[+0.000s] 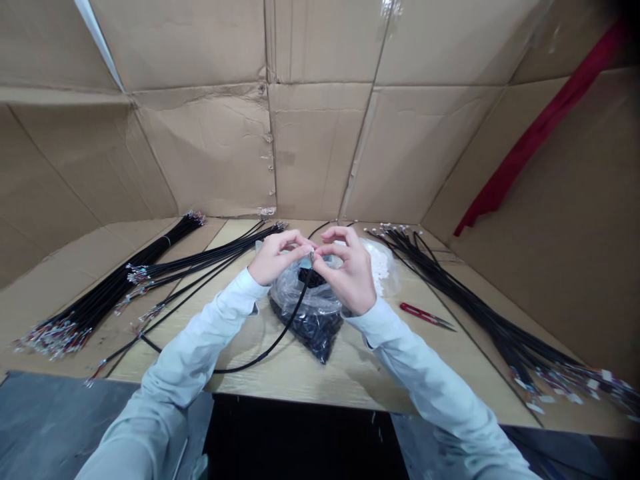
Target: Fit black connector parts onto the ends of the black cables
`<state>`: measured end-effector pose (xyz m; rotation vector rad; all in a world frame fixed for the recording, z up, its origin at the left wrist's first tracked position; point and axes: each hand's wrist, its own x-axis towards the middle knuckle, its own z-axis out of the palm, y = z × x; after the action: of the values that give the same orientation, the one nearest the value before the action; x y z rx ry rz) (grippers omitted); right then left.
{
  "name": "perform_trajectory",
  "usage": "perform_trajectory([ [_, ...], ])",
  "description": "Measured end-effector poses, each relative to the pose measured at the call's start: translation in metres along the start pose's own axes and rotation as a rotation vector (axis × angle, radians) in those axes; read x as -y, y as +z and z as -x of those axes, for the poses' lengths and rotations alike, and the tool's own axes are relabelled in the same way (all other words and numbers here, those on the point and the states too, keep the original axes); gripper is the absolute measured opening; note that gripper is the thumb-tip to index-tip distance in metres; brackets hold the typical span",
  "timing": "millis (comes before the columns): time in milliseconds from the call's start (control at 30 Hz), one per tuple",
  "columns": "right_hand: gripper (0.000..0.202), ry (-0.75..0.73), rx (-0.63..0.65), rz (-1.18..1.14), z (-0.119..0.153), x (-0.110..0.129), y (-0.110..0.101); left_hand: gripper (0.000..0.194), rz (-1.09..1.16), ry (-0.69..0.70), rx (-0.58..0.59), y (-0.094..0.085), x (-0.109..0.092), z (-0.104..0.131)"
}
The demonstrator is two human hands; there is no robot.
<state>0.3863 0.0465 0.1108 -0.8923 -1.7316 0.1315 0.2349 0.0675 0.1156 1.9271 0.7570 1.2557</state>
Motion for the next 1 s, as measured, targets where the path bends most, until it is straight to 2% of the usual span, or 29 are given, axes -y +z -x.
perform_trajectory([
  [100, 0.009, 0.071, 0.028, -0.055, -0.002, -0.001, -0.002, 0.021, 0.155, -0.119, -0.016, 0.002, -0.001, -0.002],
  [267, 0.012, 0.190, 0.093, -0.173, -0.007, -0.004, -0.006, 0.021, 0.181, -0.152, -0.064, 0.003, -0.007, -0.002],
  [367, 0.012, 0.207, 0.116, -0.203, -0.009, -0.005, -0.007, 0.020, 0.166, -0.161, -0.088, 0.004, -0.008, -0.001],
  [467, 0.012, 0.162, 0.115, -0.201, -0.009, -0.006, -0.007, 0.022, 0.114, -0.144, -0.108, 0.004, -0.007, 0.001],
  [667, 0.009, 0.067, 0.074, -0.159, -0.006, -0.008, -0.004, 0.025, -0.100, -0.072, -0.074, 0.000, -0.007, 0.002],
  [867, 0.008, 0.075, 0.013, -0.106, -0.001, -0.010, 0.006, 0.014, -0.550, 0.235, -0.158, 0.003, -0.011, 0.007],
  [933, 0.009, 0.102, -0.013, -0.124, 0.001, -0.011, 0.009, 0.013, -0.569, 0.255, -0.174, 0.005, -0.009, 0.008],
  [1000, 0.009, 0.127, -0.039, -0.136, 0.003, -0.010, 0.011, 0.014, -0.518, 0.206, -0.184, 0.007, -0.006, 0.008],
])
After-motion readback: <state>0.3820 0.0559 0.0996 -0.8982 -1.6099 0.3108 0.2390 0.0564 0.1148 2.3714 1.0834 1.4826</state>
